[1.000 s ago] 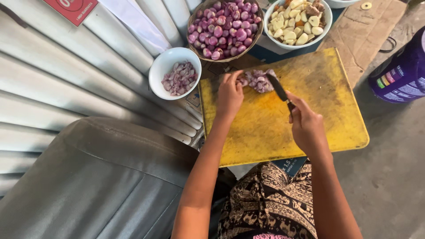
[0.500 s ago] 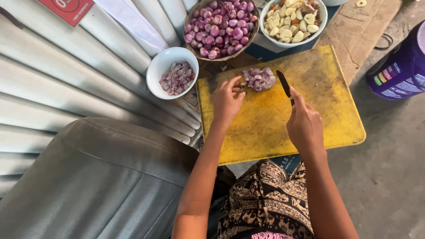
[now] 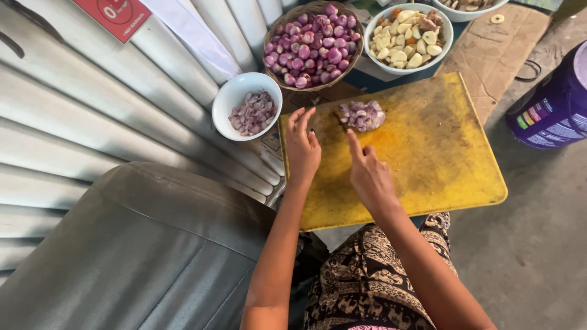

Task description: The person slices a shallot on a yellow cutting board using a knife, moving the sliced pieces to a pile and then reaching into a bowl of whole shallots to pick up another one.

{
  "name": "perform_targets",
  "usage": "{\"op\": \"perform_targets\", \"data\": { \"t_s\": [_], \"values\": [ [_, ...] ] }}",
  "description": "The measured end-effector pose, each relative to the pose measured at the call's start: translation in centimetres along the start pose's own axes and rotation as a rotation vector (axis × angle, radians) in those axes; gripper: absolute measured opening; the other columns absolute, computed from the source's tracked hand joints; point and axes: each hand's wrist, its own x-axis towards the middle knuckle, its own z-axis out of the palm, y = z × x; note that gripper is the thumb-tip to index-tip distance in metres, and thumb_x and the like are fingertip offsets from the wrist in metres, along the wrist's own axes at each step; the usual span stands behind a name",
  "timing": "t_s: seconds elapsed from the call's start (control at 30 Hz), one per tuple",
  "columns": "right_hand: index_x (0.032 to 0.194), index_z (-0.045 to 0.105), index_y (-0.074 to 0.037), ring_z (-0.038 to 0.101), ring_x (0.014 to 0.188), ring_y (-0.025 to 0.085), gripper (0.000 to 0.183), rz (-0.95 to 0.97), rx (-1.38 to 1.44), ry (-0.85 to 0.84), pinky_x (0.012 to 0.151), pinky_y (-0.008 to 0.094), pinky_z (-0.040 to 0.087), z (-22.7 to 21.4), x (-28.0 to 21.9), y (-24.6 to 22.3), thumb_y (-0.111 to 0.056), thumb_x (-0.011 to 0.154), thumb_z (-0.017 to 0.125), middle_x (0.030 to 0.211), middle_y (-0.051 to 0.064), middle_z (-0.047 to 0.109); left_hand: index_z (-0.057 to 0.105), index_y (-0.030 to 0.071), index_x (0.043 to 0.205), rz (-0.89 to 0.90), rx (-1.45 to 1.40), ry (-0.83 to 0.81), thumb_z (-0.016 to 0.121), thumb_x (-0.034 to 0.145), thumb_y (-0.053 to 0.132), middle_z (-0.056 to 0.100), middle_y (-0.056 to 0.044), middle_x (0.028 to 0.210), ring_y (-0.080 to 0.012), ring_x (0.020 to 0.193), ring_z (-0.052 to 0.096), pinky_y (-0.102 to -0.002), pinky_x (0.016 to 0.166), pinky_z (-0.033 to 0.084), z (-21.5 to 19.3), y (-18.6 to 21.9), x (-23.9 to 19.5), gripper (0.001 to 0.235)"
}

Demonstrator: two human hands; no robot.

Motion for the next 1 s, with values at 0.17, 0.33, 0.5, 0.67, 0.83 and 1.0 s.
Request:
{"op": "perform_targets", "data": {
  "t_s": [0.17,0.33,0.5,0.67,0.83,1.0],
  "values": [
    [0.16,0.031,-0.021,0.069,0.066,0.042,0.068,0.14,0.022,-0.065,0.059,0.054,0.058,0.6,0.1,-0.4,-0.001,0.096,0.047,0.103,0.027,0.064,0.058,0.01,0.139,-0.089,-0.039,-0.084,0.054,0.089,-0.014,0.048,-0.015,0.145,-0.0348,0.131,0.055,-0.041,0.099,0.053,0.3,-0.4,0.0,0.056],
    [0.161,0.028,-0.019,0.067,0.06,0.035,0.075,0.104,-0.028,-0.082,0.048,0.045,0.058,1.2,1.2,-0.4,0.005,0.093,0.045,0.11,0.031,0.062,0.057,0.01,0.141,-0.113,-0.056,-0.141,0.051,0.091,-0.016,0.048,-0.016,0.146,-0.0341,0.134,0.054,-0.039,0.101,0.054,0.5,-0.5,-0.2,0.057],
    [0.161,0.03,-0.018,0.066,0.062,0.031,0.062,0.098,0.006,-0.078,0.052,0.043,0.059,0.0,-0.1,1.1,-0.001,0.104,0.041,0.103,0.025,0.065,0.044,0.01,0.151,-0.19,-0.145,-0.151,0.049,0.093,-0.014,0.047,-0.016,0.149,-0.0311,0.129,0.059,-0.038,0.098,0.057,-0.4,-0.6,-0.4,0.063],
    [0.157,0.038,-0.025,0.066,0.059,0.028,0.059,-0.005,-0.055,-0.077,0.053,0.045,0.055,0.1,-1.4,1.4,-0.005,0.102,0.043,0.1,0.019,0.067,0.044,0.009,0.151,-0.183,-0.175,-0.152,0.049,0.092,-0.015,0.049,-0.016,0.148,-0.0307,0.126,0.06,-0.038,0.095,0.058,-0.6,0.3,-0.3,0.064],
    [0.158,0.038,-0.02,0.063,0.061,0.028,0.055,-0.051,-0.002,0.058,0.056,0.043,0.055,-0.9,-1.9,2.4,-0.008,0.104,0.047,0.091,0.016,0.064,0.047,0.01,0.15,-0.158,-0.19,-0.158,0.048,0.094,-0.016,0.049,-0.015,0.15,-0.0308,0.127,0.06,-0.04,0.099,0.056,-0.9,0.8,-0.5,0.061],
    [0.157,0.039,-0.02,0.061,0.058,0.027,0.053,-0.078,0.127,0.172,0.057,0.043,0.054,-2.0,-2.5,1.9,-0.01,0.106,0.049,0.096,0.015,0.067,0.049,0.009,0.148,-0.08,-0.214,-0.12,0.051,0.091,-0.015,0.049,-0.013,0.149,-0.033,0.132,0.056,-0.041,0.103,0.055,-0.7,1.1,-0.6,0.062]
  ]
}}
